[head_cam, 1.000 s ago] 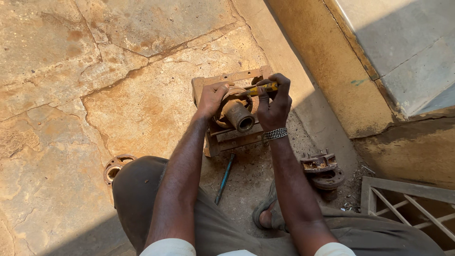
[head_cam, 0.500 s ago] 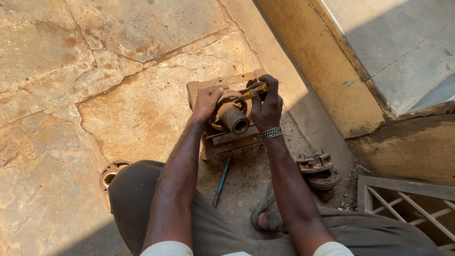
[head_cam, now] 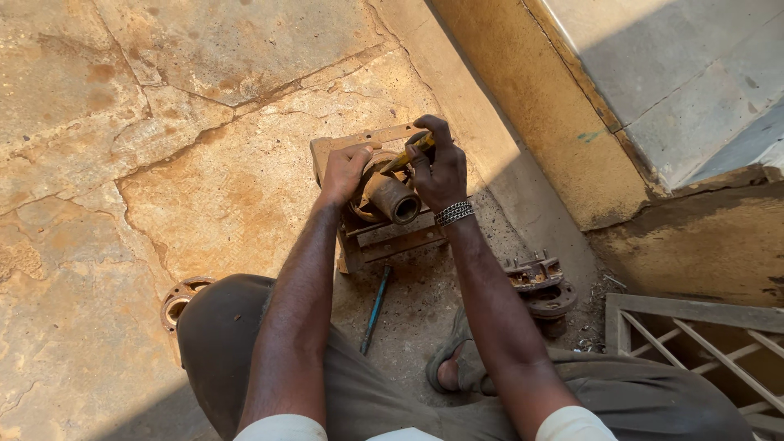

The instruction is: The person sits on the ground and uses a yellow-handled scraper to remove rust and debris from a cylindrical metal part clamped in a wooden jig. The person repeatedly scrapes the surface and rotates the part to access different areas.

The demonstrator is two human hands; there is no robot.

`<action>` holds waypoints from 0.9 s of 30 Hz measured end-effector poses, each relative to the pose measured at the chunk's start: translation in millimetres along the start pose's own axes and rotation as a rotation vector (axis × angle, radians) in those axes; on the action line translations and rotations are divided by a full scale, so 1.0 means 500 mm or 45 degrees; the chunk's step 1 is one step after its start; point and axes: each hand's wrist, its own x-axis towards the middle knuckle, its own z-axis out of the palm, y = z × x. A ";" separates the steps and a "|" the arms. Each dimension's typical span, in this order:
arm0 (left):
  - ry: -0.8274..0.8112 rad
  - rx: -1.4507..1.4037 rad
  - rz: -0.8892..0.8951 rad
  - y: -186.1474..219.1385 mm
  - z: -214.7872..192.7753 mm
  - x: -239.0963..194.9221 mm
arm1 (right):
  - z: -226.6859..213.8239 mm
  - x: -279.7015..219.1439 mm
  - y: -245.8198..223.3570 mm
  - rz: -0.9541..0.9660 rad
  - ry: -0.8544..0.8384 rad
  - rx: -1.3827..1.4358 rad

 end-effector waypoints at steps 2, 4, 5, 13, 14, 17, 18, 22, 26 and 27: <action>0.002 0.070 0.138 0.007 -0.004 0.003 | 0.005 0.008 0.001 0.005 0.079 0.103; 0.009 0.069 0.152 0.005 -0.008 0.003 | 0.012 0.009 0.002 -0.081 0.154 0.153; 0.009 0.034 0.096 -0.001 -0.005 0.000 | 0.012 0.002 0.003 -0.121 0.187 0.175; 0.043 0.041 -0.024 0.001 -0.007 0.000 | 0.015 -0.009 -0.012 0.018 0.056 0.115; 0.036 0.037 -0.031 -0.002 -0.003 -0.001 | 0.011 -0.013 -0.009 0.057 -0.008 0.054; -0.011 0.028 0.071 0.004 0.002 0.004 | 0.000 -0.009 0.001 0.100 0.097 0.062; -0.015 0.019 0.121 0.003 -0.005 0.004 | 0.002 -0.007 0.002 0.089 0.187 0.187; -0.097 0.032 -0.024 -0.010 -0.017 0.025 | 0.001 -0.032 0.009 0.083 0.189 0.208; -0.144 0.206 -0.115 -0.029 -0.022 0.086 | 0.001 -0.035 0.019 0.085 0.335 0.186; -0.137 0.334 -0.094 -0.041 -0.026 0.100 | 0.009 -0.031 0.021 0.054 0.379 0.212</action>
